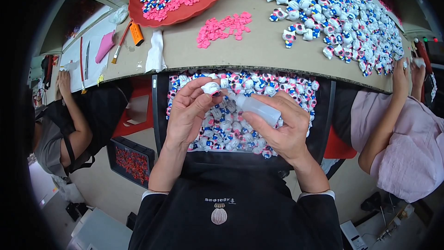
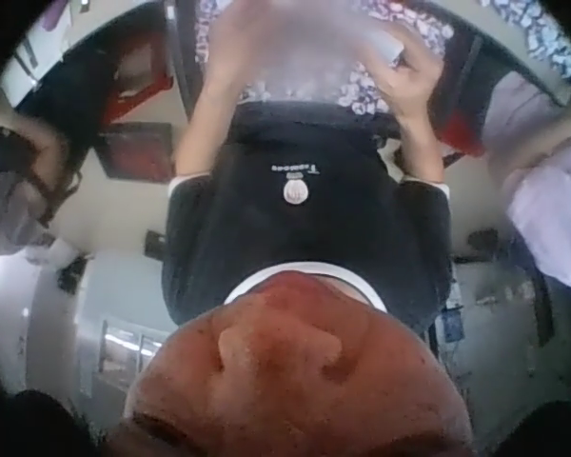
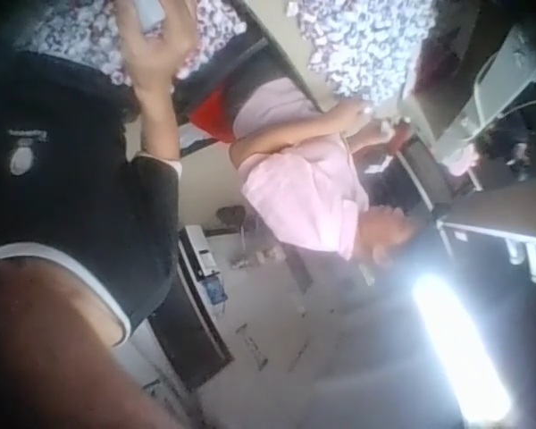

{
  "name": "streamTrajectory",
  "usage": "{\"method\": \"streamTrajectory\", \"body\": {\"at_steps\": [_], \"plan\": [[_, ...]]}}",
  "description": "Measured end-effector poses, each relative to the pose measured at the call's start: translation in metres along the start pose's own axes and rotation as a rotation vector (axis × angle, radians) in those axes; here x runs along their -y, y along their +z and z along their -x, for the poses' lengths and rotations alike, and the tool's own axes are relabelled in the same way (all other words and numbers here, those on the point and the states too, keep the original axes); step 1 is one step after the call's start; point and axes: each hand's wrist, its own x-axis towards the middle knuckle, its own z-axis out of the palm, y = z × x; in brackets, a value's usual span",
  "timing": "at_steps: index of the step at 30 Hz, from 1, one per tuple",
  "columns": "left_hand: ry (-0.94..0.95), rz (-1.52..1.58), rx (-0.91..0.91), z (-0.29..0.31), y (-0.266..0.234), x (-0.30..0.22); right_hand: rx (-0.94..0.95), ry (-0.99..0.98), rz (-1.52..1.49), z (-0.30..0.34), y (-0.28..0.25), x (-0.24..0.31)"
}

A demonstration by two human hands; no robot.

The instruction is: Gluing small pink plastic decorative pieces onto white and blue plastic figurines on a factory assembly line.

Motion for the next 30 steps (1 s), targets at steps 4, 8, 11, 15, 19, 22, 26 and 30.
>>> {"method": "streamTrajectory", "body": {"at_steps": [4, 8, 11, 15, 19, 22, 26, 30], "plan": [[-0.004, -0.011, 0.002, 0.0, -0.001, 0.0, -0.012, 0.034, -0.036, 0.0, 0.0, -0.001], [-0.006, -0.002, -0.005, 0.0, -0.001, 0.0, 0.0, 0.035, -0.028, -0.001, 0.0, 0.001], [-0.017, -0.004, 0.009, -0.002, 0.001, -0.001, 0.0, 0.041, -0.042, -0.002, 0.001, 0.0], [-0.044, 0.012, -0.002, -0.003, 0.002, -0.001, -0.033, 0.033, -0.083, -0.003, -0.004, -0.004], [-0.072, 0.046, 0.017, 0.0, -0.002, -0.001, -0.183, 0.194, -0.156, -0.028, 0.004, -0.016], [-0.087, -0.003, -0.003, 0.003, -0.011, 0.001, -0.175, 0.045, 0.065, -0.055, 0.01, -0.035], [-0.11, 0.101, -0.04, 0.007, -0.013, 0.002, -0.261, 0.016, 0.174, -0.074, 0.019, -0.053], [-0.089, 0.191, -0.057, 0.019, -0.025, -0.004, -0.439, -0.118, 0.295, -0.07, 0.019, -0.039]]}}
